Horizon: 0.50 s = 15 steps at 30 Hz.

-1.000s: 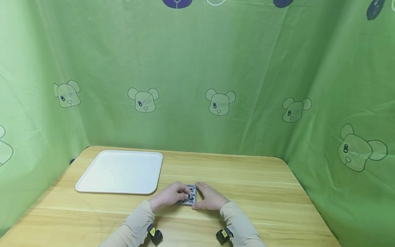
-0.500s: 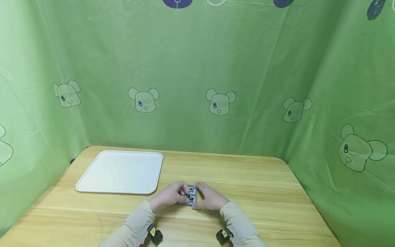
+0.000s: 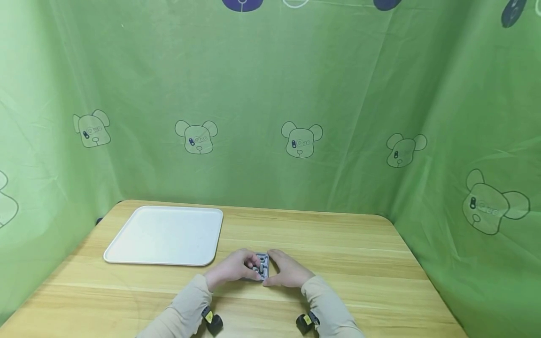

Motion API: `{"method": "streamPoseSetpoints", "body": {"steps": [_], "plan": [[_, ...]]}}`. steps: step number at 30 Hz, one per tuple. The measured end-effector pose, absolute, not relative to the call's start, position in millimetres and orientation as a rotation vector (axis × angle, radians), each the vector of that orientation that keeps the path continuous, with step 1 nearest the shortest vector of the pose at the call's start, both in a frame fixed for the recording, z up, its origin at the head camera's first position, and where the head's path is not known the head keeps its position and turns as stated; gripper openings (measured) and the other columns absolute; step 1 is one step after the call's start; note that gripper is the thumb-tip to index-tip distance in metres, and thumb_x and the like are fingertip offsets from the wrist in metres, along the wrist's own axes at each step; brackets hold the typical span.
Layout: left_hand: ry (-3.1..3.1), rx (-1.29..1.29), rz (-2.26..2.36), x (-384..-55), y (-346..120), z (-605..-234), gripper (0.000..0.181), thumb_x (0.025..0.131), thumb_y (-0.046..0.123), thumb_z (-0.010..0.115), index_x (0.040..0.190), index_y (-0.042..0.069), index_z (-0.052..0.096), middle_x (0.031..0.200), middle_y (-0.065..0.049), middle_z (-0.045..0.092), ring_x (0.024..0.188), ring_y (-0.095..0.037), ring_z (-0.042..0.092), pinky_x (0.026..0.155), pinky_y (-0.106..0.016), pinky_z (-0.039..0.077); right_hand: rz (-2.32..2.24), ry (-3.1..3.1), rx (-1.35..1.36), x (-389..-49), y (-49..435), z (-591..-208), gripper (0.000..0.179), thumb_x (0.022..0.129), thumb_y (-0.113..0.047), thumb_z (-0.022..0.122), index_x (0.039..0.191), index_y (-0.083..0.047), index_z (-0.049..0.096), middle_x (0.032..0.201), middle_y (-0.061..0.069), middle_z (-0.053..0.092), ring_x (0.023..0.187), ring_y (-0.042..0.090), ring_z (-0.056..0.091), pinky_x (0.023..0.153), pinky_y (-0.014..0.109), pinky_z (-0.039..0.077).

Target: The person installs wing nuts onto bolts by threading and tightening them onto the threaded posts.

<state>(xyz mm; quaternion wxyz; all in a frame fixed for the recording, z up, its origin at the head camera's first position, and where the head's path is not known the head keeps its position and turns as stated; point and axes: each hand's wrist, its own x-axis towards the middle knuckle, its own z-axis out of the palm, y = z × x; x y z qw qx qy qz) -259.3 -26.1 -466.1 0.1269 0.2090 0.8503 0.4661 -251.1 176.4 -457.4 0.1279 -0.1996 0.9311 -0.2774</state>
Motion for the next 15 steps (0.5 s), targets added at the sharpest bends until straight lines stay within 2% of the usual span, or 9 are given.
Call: {"method": "streamPoseSetpoints", "body": {"steps": [8, 15], "plan": [[2.5, 0.654, 1.324, -260.3, -25.6, -467.7, 0.008, 0.083, 0.004, 0.07, 0.091, 0.005, 0.071, 0.087, -0.002, 0.067, 0.08, -0.009, 0.053, 0.073, -0.023, 0.044, -0.81, 2.71, -0.603, -249.7, 176.3, -456.1, 0.099, 0.074, -0.038, 0.08, 0.148, 0.004, 0.031, 0.153, 0.027, 0.031, 0.141, 0.047, 0.031, 0.114, 0.062, 0.023], [2.525, 0.639, 1.302, -260.2, -25.6, -466.4, 0.007, 0.089, 0.006, 0.064, 0.091, 0.006, 0.071, 0.093, -0.004, 0.066, 0.09, -0.013, 0.055, 0.086, -0.036, 0.046, -0.804, 2.715, -0.601, -249.4, 176.1, -456.1, 0.098, 0.073, -0.038, 0.081, 0.148, 0.004, 0.031, 0.153, 0.027, 0.032, 0.141, 0.047, 0.031, 0.114, 0.061, 0.024]]}}
